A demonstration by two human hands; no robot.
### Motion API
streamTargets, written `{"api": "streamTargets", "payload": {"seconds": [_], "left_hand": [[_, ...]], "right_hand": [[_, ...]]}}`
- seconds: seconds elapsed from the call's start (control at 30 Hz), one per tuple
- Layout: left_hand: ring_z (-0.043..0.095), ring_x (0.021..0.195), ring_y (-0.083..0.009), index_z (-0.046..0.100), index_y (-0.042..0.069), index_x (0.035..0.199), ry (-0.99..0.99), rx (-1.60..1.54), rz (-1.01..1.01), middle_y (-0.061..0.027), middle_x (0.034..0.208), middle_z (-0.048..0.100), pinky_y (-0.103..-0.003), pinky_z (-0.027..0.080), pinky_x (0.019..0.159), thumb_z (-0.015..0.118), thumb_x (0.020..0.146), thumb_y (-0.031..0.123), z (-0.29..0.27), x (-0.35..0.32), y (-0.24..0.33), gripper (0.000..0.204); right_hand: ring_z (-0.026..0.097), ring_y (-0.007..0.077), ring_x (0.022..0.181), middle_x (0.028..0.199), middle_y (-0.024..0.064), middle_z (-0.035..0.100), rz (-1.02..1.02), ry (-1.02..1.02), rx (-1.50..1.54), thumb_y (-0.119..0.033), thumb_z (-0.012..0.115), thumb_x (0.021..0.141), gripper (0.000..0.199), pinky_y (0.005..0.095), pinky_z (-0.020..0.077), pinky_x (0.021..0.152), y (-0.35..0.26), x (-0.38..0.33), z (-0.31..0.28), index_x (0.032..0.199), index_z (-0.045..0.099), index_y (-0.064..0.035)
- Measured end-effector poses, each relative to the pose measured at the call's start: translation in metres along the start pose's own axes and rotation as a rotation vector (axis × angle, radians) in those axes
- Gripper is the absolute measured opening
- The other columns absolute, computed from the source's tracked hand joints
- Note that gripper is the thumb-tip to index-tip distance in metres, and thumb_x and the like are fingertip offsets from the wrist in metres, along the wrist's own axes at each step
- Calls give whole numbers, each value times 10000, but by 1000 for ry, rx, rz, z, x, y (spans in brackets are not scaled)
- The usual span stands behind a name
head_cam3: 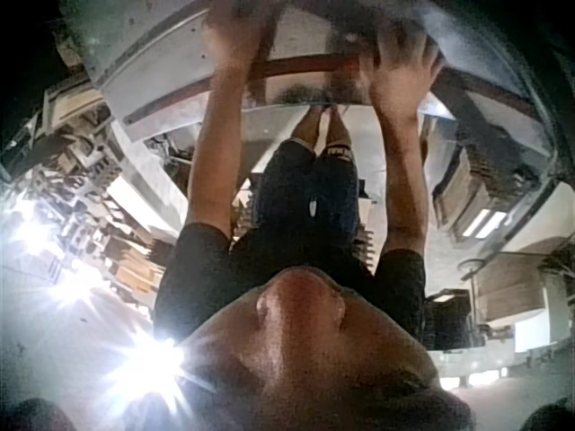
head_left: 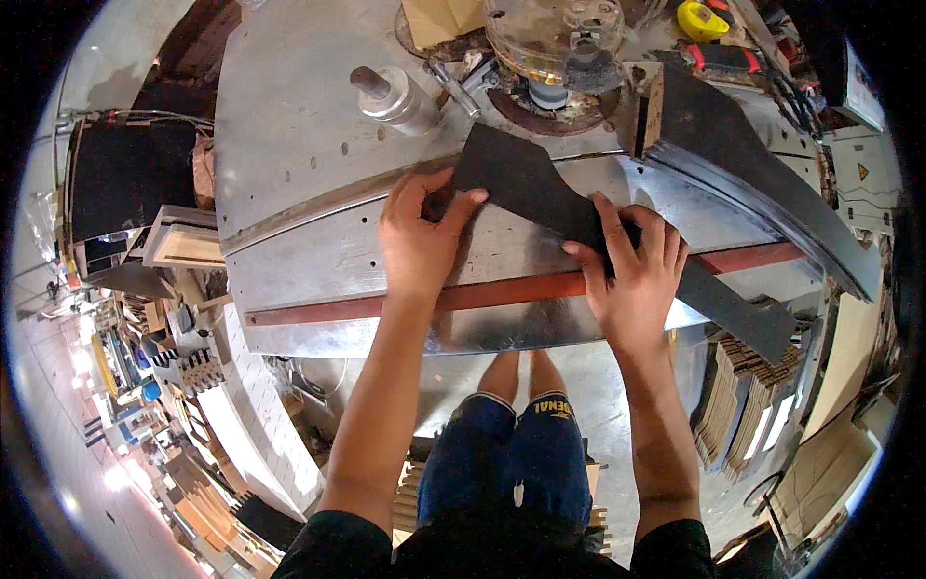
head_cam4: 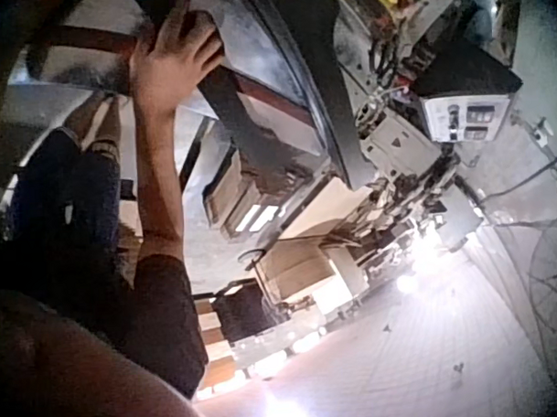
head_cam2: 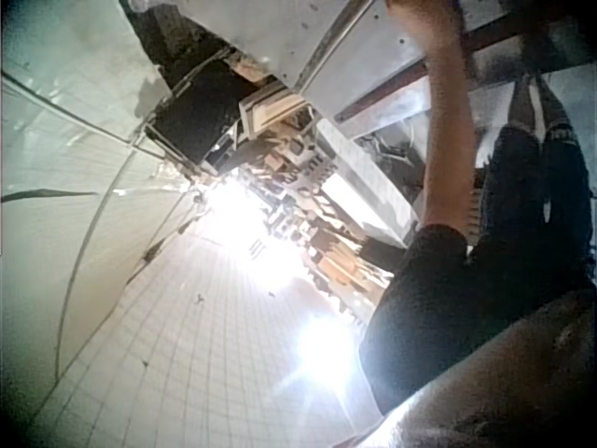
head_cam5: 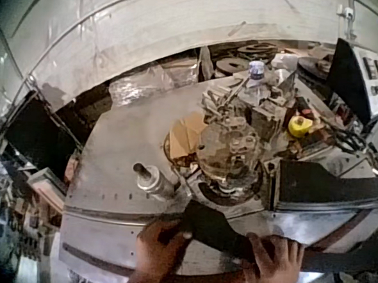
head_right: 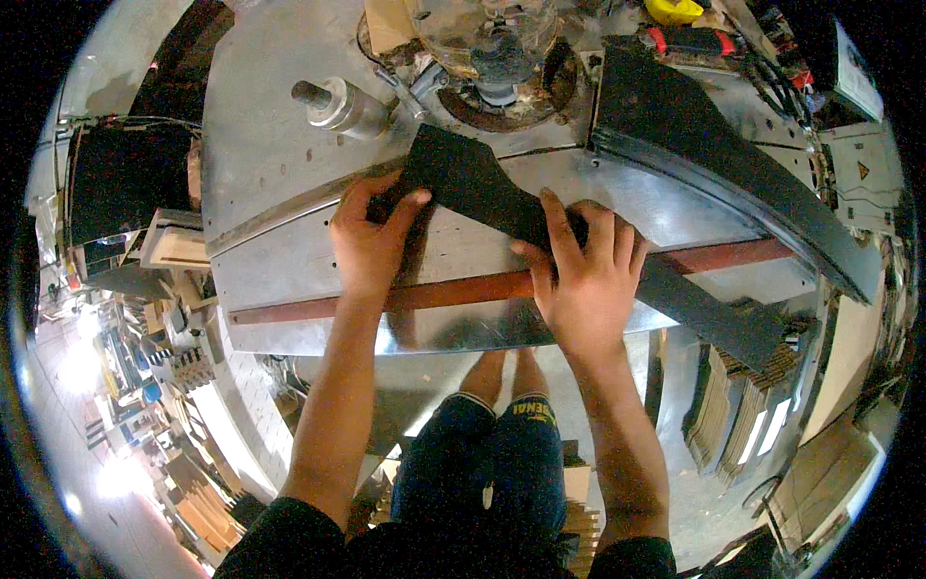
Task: The person uses a belt sander to smooth the edges of long, dark, curved wooden parts. They repeatedly feed the parts through the machine, flip them to sand different sides, and inspect the surfaces. The person stacks the finished parts on a nearby table.
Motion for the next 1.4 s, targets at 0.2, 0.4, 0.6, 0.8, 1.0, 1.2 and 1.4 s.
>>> {"api": "streamTargets", "payload": {"seconds": [0.2,0.4,0.6,0.8,1.0,1.2,1.4], "left_hand": [[677,769,-226,797,27,1149,-65,98,30,-85,916,716,-374,574,717,1036,720,324,-2,-1,2,574],[735,900,-226,798,37,1189,-71,120,-125,-110,1048,778,-361,598,795,1035,732,241,-14,-1,-20,554],[700,779,-208,802,25,1021,-2,77,9,-60,891,727,-351,571,713,1052,663,213,-37,8,-50,476],[638,1279,-383,593,124,1319,-157,184,366,-124,1393,670,-511,485,1094,1111,483,262,-56,82,-34,993],[551,1429,-406,443,188,1400,-617,-74,651,-152,1505,593,-582,300,1252,1119,522,324,-35,122,-46,1117],[629,1370,-313,513,131,1341,-627,-85,636,-109,1336,696,-603,212,1278,1099,575,335,-47,134,-58,986],[640,1263,-382,598,102,1027,-666,69,905,-135,1245,700,-520,473,1166,1033,637,435,-28,127,-11,673]], "right_hand": [[589,342,1109,1219,80,614,5,-9,13,-405,855,894,591,543,447,998,-3,1,4,1439,732,-211],[590,336,1130,1228,79,613,0,-40,34,-385,866,877,595,547,454,996,-16,7,11,1432,736,-215],[592,343,1148,1263,82,619,-26,-79,49,-386,856,887,574,554,465,1011,-42,18,25,1424,740,-219],[590,359,1155,1261,85,625,19,-40,22,-395,842,901,571,554,466,1016,-72,29,35,1436,736,-225],[590,361,1146,1252,81,635,88,-27,-14,-404,853,883,587,542,471,1013,-95,33,51,1432,738,-232],[586,381,1125,1264,92,636,177,9,-13,-395,872,858,610,541,494,984,-114,38,62,1431,724,-247],[586,421,1128,1301,142,624,255,22,40,-385,895,850,640,568,495,991,-129,50,70,1390,656,-139]]}}
Point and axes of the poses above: each hand's wrist, its own x-axis towards the middle knuckle, its own z-axis out of the palm, y = z × x, the point moved 10 cm from there along x, towards the middle knuckle
